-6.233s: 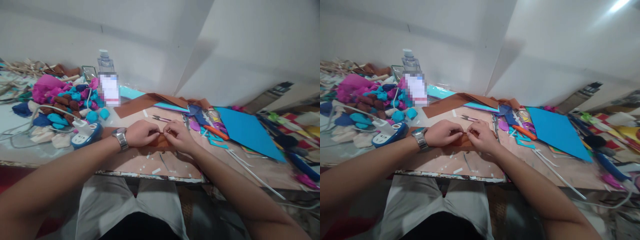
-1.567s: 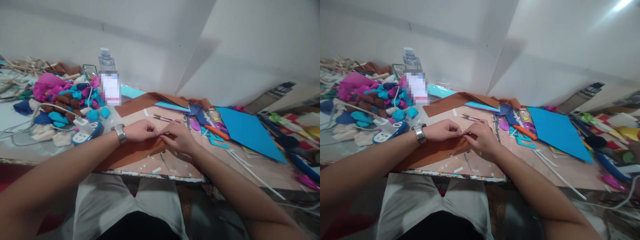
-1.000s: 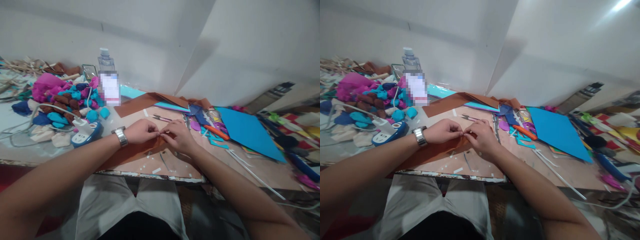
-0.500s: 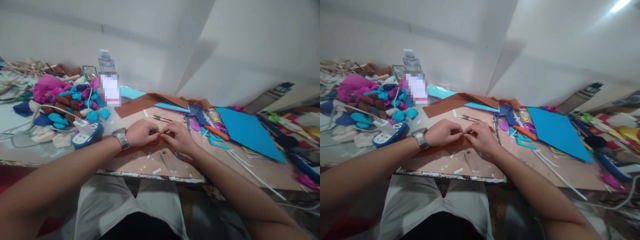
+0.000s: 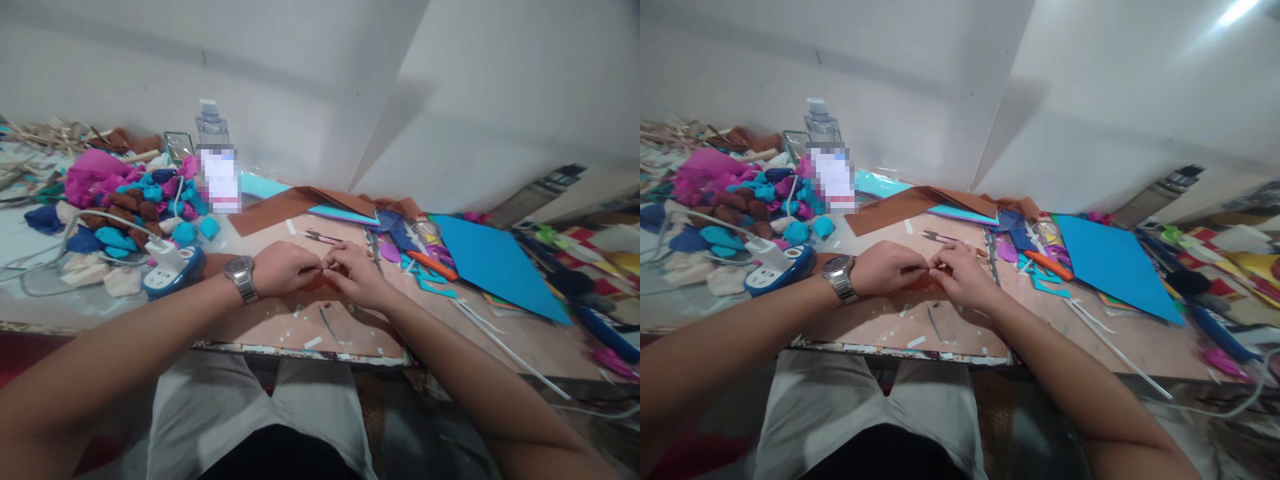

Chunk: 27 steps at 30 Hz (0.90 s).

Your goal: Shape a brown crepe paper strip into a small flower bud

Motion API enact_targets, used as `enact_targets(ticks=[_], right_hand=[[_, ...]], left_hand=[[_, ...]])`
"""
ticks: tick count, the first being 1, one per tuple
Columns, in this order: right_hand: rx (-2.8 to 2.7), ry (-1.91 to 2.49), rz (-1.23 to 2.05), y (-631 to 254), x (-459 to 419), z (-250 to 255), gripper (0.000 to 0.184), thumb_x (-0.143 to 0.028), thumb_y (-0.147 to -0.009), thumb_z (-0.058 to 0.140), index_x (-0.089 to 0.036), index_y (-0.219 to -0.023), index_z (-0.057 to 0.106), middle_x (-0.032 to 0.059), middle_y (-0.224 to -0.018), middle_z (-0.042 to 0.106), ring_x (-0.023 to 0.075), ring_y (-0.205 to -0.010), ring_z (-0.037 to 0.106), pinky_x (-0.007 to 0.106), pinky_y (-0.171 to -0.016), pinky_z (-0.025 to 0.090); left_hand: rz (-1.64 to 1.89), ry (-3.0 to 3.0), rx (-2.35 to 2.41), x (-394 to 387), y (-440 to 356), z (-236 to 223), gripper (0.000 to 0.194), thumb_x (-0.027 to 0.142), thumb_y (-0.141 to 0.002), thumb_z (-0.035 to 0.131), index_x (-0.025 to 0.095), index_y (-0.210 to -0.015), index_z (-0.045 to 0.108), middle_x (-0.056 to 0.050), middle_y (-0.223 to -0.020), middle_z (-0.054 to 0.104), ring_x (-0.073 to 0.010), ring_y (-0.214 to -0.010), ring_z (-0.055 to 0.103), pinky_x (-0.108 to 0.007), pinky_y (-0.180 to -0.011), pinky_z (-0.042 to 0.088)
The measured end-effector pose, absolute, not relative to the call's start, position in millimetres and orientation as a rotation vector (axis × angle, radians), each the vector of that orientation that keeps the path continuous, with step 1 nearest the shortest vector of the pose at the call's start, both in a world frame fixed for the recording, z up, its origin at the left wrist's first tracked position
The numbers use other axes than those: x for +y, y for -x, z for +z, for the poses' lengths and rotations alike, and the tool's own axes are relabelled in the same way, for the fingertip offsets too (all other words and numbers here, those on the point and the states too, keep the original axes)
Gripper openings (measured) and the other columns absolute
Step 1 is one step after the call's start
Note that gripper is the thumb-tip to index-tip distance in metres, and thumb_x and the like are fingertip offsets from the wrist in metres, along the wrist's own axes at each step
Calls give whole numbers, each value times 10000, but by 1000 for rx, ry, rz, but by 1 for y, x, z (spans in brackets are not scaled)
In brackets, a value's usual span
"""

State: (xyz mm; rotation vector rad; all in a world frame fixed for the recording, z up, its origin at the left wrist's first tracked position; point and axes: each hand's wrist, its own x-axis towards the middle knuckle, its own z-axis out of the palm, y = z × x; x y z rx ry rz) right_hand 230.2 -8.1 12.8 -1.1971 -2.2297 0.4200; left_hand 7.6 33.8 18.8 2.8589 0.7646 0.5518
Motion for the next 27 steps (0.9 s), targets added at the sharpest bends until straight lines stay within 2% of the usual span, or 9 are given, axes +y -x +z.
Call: enact_targets(ticks=[13, 18, 23, 27], right_hand=[[-2168, 1201, 504, -229, -8, 13, 67, -229, -894, 600, -213, -868, 660, 89, -1026, 652, 284, -1151, 529, 508, -1032, 395], [-2167, 1161, 492, -228, -8, 11, 76, -213, -885, 589, -220, -833, 644, 74, -976, 661, 272, -1100, 554, 489, -998, 423], [-2148, 1116, 436, -228, -7, 10, 72, -198, -863, 604, -223, -855, 672, 65, -913, 674, 251, -986, 592, 427, -890, 465], [-2167, 1120, 373, -228, -8, 11, 61, -199, -853, 629, -228, -846, 683, 57, -882, 683, 253, -967, 599, 433, -895, 455]], left_hand=[[535, -2860, 774, 34, -8, 21, 297, 353, -1032, 502, 236, -983, 770, -19, -984, 804, -180, -857, 699, -295, -676, 359], [546, -2819, 773, 33, -8, 20, 287, 356, -1027, 517, 239, -991, 777, -25, -963, 805, -181, -831, 697, -294, -679, 367], [569, -2784, 759, 35, -6, 19, 274, 356, -1016, 532, 225, -983, 770, -31, -928, 795, -186, -820, 684, -289, -701, 381], [555, -2767, 761, 36, -6, 17, 277, 357, -1016, 534, 220, -978, 772, -30, -915, 791, -185, -818, 681, -284, -704, 383]])
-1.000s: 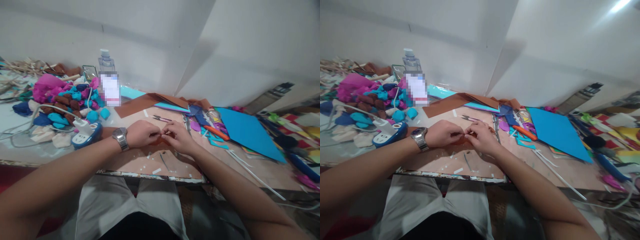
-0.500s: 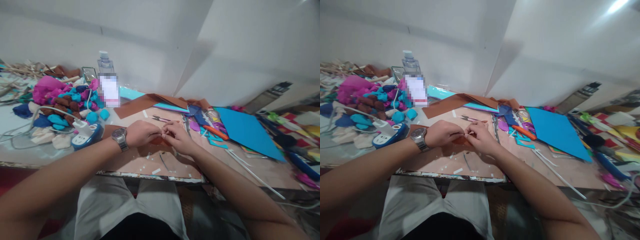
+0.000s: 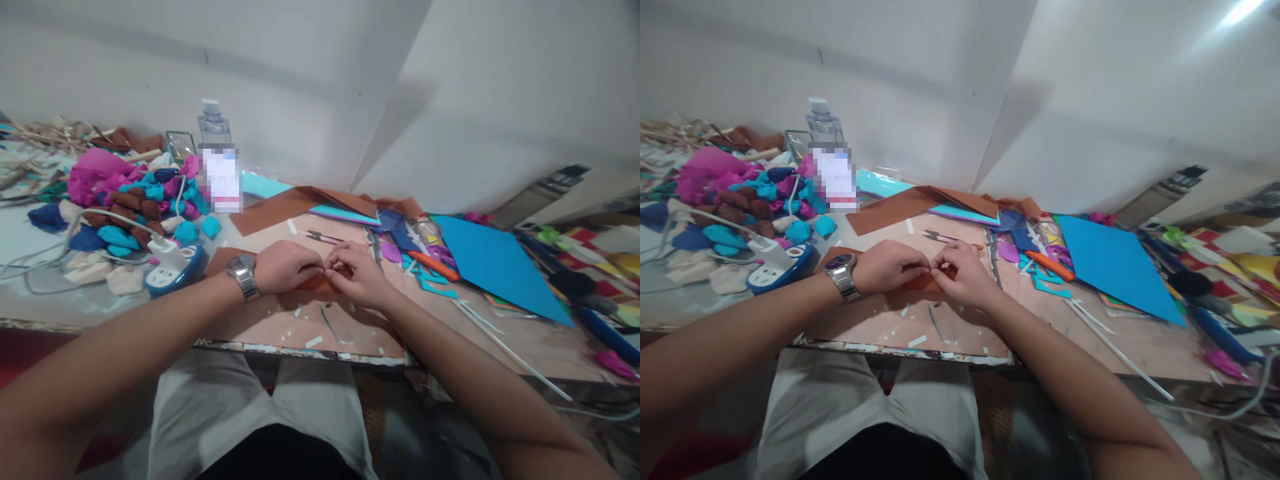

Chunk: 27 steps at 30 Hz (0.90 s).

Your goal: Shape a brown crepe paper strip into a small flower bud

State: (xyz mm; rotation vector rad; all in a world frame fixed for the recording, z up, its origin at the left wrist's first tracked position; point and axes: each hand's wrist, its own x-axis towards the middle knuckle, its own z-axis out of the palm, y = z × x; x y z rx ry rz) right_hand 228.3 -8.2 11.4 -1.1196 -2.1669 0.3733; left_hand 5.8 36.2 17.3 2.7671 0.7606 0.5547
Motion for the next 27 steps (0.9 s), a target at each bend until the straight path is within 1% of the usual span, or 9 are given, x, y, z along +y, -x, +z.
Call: enact_targets(ticks=[4, 7, 10, 17, 23, 27], right_hand=[[-2192, 1143, 300, -227, -9, 12, 52, -205, -865, 626, -225, -845, 669, 63, -903, 673, 254, -994, 599, 453, -937, 433], [-2234, 1130, 315, -226, -10, 13, 83, -189, -892, 572, -218, -851, 638, 70, -933, 661, 253, -1025, 589, 453, -945, 427], [-2253, 1138, 334, -226, -9, 12, 105, -197, -924, 541, -218, -863, 624, 71, -947, 660, 253, -1043, 574, 449, -949, 423], [-2281, 1104, 232, -232, -5, 12, 33, -228, -896, 638, -237, -888, 669, 49, -888, 707, 266, -1016, 586, 449, -936, 424], [-2338, 1089, 207, -231, -7, 15, 59, -207, -912, 610, -230, -886, 659, 49, -889, 724, 272, -1052, 583, 474, -980, 396], [-2343, 1110, 251, -230, -7, 14, 71, -202, -919, 593, -224, -895, 656, 60, -925, 722, 273, -1071, 578, 476, -983, 397]], left_hand=[[550, -2773, 766, 36, -7, 18, 284, 362, -1018, 535, 216, -977, 775, -35, -922, 794, -189, -825, 685, -285, -704, 382], [562, -2760, 759, 34, -7, 19, 291, 366, -1015, 530, 220, -989, 780, -40, -940, 801, -190, -822, 690, -287, -704, 385], [551, -2760, 759, 33, -6, 21, 264, 332, -990, 542, 220, -980, 780, -42, -921, 799, -188, -802, 688, -285, -689, 384], [504, -2782, 815, 36, -4, 21, 262, 311, -969, 547, 216, -941, 789, -46, -863, 787, -190, -762, 674, -295, -662, 367], [473, -2778, 828, 36, -5, 20, 244, 293, -952, 558, 222, -962, 791, -46, -874, 789, -194, -772, 673, -295, -663, 359], [480, -2763, 807, 37, -3, 20, 265, 324, -960, 551, 211, -926, 789, -54, -840, 784, -185, -729, 652, -295, -648, 345]])
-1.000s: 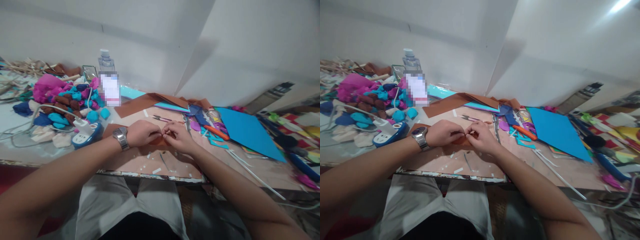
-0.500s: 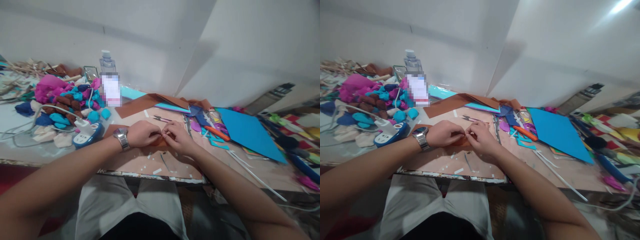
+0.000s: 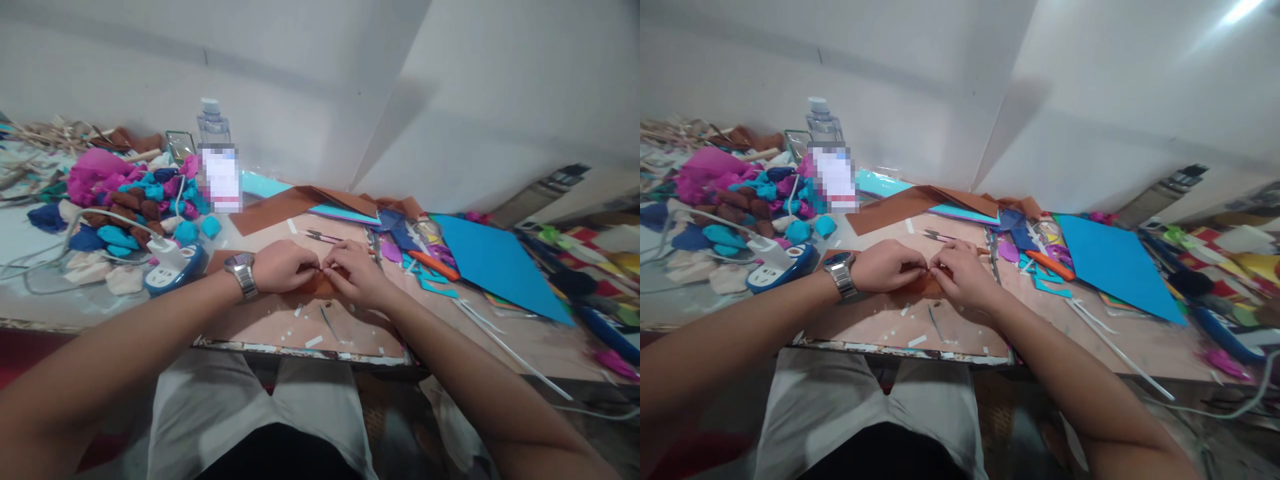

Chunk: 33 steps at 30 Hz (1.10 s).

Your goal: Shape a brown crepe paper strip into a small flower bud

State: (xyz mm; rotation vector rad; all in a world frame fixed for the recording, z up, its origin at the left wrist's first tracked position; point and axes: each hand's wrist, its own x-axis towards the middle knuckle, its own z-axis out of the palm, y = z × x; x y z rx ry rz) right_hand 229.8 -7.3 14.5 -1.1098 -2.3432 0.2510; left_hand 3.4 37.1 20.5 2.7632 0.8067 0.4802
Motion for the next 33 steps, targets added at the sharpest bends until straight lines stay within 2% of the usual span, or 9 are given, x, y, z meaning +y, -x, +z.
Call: enact_targets(ticks=[5, 12, 18, 28, 33], right_hand=[[-2331, 1110, 224, -232, -5, 16, 94, -237, -928, 593, -227, -890, 678, 59, -909, 731, 267, -1035, 579, 465, -965, 402], [-2411, 1172, 146, -234, -5, 19, 137, -243, -956, 547, -215, -873, 652, 77, -987, 721, 273, -1075, 560, 475, -980, 380], [-2442, 1163, 118, -235, -4, 13, 113, -248, -954, 587, -232, -954, 698, 70, -1033, 724, 275, -1110, 558, 480, -1003, 367], [-2373, 1124, 116, -238, -3, 17, 79, -196, -895, 599, -214, -846, 658, 56, -914, 730, 267, -1044, 575, 465, -963, 384], [-2372, 1143, 120, -239, -3, 18, 71, -177, -865, 601, -213, -830, 651, 52, -893, 721, 262, -1019, 581, 461, -957, 371]], left_hand=[[458, -2696, 794, 40, -1, 21, 285, 345, -976, 553, 216, -959, 806, -49, -857, 792, -171, -720, 640, -286, -651, 353], [414, -2654, 836, 43, -1, 22, 300, 360, -972, 567, 198, -930, 816, -55, -842, 795, -167, -700, 624, -282, -645, 350], [381, -2621, 857, 42, -3, 21, 302, 365, -976, 568, 203, -945, 821, -55, -834, 791, -164, -686, 605, -283, -639, 336], [365, -2518, 839, 43, 0, 27, 292, 346, -953, 570, 156, -855, 768, -44, -773, 745, -146, -659, 578, -271, -633, 341], [372, -2478, 833, 47, 2, 27, 295, 352, -953, 554, 161, -918, 777, -51, -837, 762, -166, -732, 622, -273, -679, 381]])
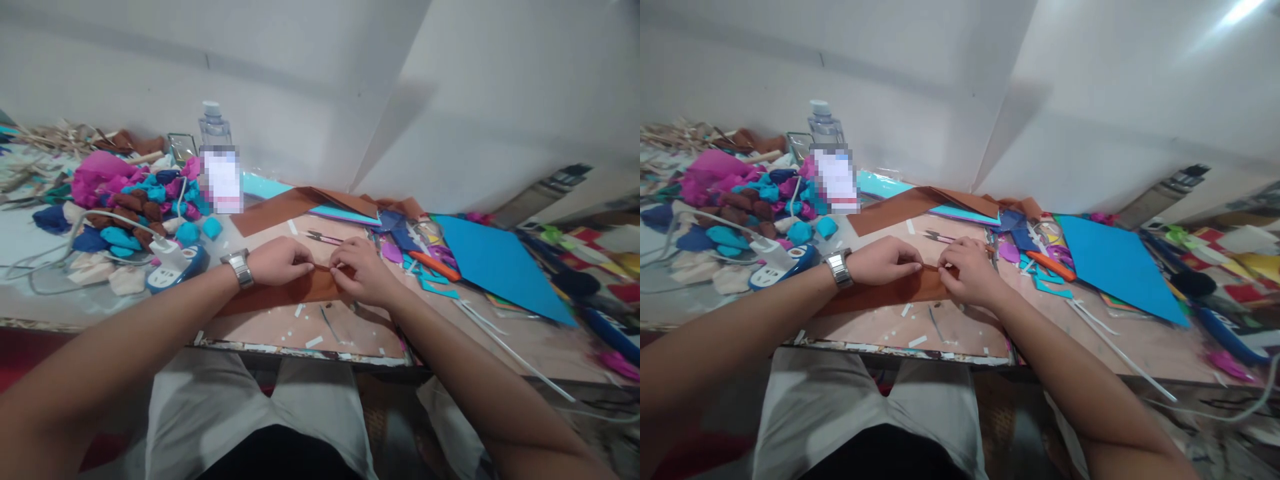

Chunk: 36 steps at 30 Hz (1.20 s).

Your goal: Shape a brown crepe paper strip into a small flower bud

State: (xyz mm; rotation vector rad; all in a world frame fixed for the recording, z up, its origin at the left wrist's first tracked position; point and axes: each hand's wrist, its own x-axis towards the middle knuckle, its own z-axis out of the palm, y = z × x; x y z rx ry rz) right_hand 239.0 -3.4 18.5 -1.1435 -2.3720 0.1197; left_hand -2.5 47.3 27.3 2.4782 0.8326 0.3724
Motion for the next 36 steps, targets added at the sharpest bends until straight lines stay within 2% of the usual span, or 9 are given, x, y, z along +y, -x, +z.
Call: enact_targets(ticks=[13, 16, 19, 25, 31, 36], right_hand=[[-2373, 1173, 116, -241, -3, 18, 66, -183, -853, 596, -214, -832, 649, 46, -911, 726, 254, -1015, 595, 454, -961, 357], [-2394, 1147, 136, -238, -4, 19, 89, -204, -889, 584, -215, -854, 665, 57, -907, 725, 260, -1012, 599, 458, -956, 367], [-2423, 1101, 142, -236, -5, 18, 89, -210, -908, 589, -218, -870, 670, 54, -904, 726, 259, -1024, 599, 458, -969, 370], [-2431, 1065, 153, -234, -6, 15, 78, -235, -921, 637, -235, -961, 704, 41, -961, 753, 252, -1039, 607, 462, -992, 363], [-2396, 1046, 101, -231, -7, 15, 65, -204, -896, 664, -238, -889, 719, 28, -884, 761, 248, -981, 615, 452, -954, 377], [-2386, 1033, 100, -231, -7, 14, 78, -212, -907, 665, -243, -917, 736, 29, -892, 771, 239, -969, 633, 447, -949, 372]], left_hand=[[357, -2449, 930, 48, 4, 29, 274, 182, -824, 550, 175, -965, 785, -38, -870, 766, -172, -750, 621, -277, -699, 400], [294, -2455, 817, 45, 4, 30, 202, 257, -853, 583, 161, -908, 753, -26, -801, 730, -152, -688, 582, -264, -645, 367], [273, -2453, 739, 44, 2, 28, 231, 334, -894, 585, 155, -834, 718, -10, -736, 686, -130, -639, 537, -257, -622, 343], [281, -2396, 704, 45, 0, 19, 275, 373, -922, 566, 161, -811, 701, 7, -686, 639, -122, -620, 498, -254, -605, 328], [275, -2300, 696, 44, 1, 18, 328, 438, -919, 575, 158, -774, 667, 24, -630, 556, -116, -592, 438, -250, -575, 314], [279, -2271, 707, 45, 0, 16, 316, 418, -909, 580, 155, -754, 661, 27, -616, 533, -114, -588, 416, -251, -575, 307]])
